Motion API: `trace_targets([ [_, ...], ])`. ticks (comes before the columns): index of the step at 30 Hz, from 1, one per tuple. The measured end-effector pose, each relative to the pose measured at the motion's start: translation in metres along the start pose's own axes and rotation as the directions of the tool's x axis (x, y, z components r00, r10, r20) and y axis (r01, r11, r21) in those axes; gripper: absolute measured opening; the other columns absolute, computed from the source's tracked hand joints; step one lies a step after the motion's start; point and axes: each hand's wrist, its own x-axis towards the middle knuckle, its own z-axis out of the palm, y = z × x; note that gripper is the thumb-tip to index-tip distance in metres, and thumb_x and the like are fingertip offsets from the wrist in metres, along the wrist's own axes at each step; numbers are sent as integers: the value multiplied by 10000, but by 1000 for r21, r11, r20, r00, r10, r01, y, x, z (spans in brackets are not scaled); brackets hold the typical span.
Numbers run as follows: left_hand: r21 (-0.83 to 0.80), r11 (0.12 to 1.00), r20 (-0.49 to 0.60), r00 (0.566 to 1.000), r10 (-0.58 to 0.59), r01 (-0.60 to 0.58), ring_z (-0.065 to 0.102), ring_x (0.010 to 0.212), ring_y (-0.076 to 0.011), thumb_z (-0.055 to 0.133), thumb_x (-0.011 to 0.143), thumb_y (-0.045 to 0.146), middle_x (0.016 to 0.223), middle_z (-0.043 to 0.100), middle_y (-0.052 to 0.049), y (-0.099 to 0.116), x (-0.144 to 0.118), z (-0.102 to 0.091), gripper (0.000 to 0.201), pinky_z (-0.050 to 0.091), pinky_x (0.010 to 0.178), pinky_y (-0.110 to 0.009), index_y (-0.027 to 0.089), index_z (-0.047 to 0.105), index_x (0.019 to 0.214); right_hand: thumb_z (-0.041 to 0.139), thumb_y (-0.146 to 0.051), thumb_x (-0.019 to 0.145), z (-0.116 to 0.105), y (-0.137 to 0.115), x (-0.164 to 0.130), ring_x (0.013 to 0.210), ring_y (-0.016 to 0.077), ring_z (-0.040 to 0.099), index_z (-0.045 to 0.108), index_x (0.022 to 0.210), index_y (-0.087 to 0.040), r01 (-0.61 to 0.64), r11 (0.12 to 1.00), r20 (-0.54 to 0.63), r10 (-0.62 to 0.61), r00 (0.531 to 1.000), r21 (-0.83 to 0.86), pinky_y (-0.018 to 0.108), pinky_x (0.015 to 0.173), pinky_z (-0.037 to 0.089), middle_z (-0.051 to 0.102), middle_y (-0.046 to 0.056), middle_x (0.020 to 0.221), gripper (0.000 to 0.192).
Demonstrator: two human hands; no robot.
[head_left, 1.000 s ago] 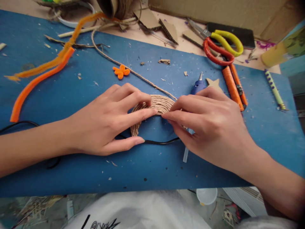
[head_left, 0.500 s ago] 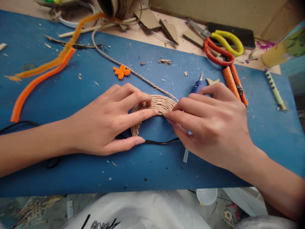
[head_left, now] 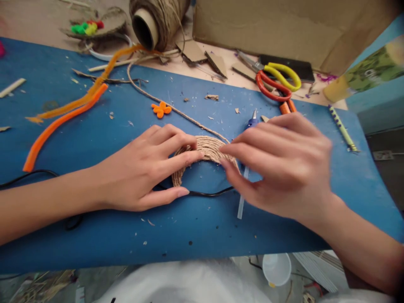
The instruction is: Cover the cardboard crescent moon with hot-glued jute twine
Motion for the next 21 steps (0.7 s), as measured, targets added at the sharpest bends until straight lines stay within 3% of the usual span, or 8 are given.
trace_targets([
  [4, -22, 1000, -51, 999, 16, -17, 658, 1445, -388, 581, 1213, 400, 1611, 709, -169, 1, 1, 0, 482, 534, 1235, -582, 256, 563, 1673, 810, -209, 1102, -9, 57, 15, 769, 222, 724, 847, 939, -204, -234, 972, -121, 230, 966, -14, 437, 702, 444, 799, 72, 833, 166],
  [6, -33, 999, -71, 997, 3, -5, 671, 1426, -375, 597, 1199, 366, 1600, 718, -170, 2, 0, 1, 470, 541, 1206, -561, 251, 567, 1653, 875, -188, 988, -2, 96, 28, 752, 203, 703, 881, 909, -238, -330, 943, -88, 326, 941, -34, 418, 689, 428, 829, 54, 872, 93],
  [8, -33, 999, -95, 995, -8, 5, 670, 1439, -373, 598, 1198, 357, 1602, 714, -178, 1, -1, 1, 451, 539, 1192, -553, 240, 568, 1632, 851, -187, 935, 11, 130, 46, 803, 210, 700, 903, 922, -239, -407, 910, 115, 414, 903, -80, 417, 715, 428, 857, 64, 935, 75],
  [10, -38, 999, -118, 993, -19, 15, 665, 1462, -372, 585, 1213, 376, 1608, 708, -180, -1, -1, 2, 424, 529, 1196, -549, 233, 565, 1612, 803, -203, 955, 27, 153, 64, 882, 233, 709, 924, 998, -229, -414, 903, 220, 429, 876, -115, 423, 737, 409, 884, 100, 1052, 131],
  [15, -105, 990, -139, 984, -110, 96, 666, 1472, -371, 582, 1230, 445, 1622, 697, -160, -6, -3, 3, 385, 509, 1235, -560, 251, 576, 1562, 803, -215, 987, 55, 167, 97, 972, 271, 732, 903, 1083, -183, -460, 887, 298, 448, 843, -31, 441, 858, 512, 872, 139, 1088, 142],
  [18, -141, 981, -125, 981, -151, 133, 655, 1504, -371, 609, 1222, 432, 1618, 697, -152, -7, -4, 4, 382, 499, 1275, -558, 260, 576, 1562, 765, -324, 1075, 69, 170, 115, 1125, 323, 755, 876, 1236, -174, -561, 826, 328, 543, 773, -47, 468, 978, 570, 863, 187, 1280, 247],
  [21, -159, 976, -120, 979, -167, 147, 647, 1528, -370, 639, 1208, 403, 1621, 699, -145, -6, -4, 4, 380, 484, 1312, -558, 262, 581, 1557, 777, -418, 1091, 88, 171, 136, 1135, 366, 764, 862, 1226, -155, -624, 778, 380, 602, 702, -79, 483, 990, 596, 856, 223, 1250, 308],
])
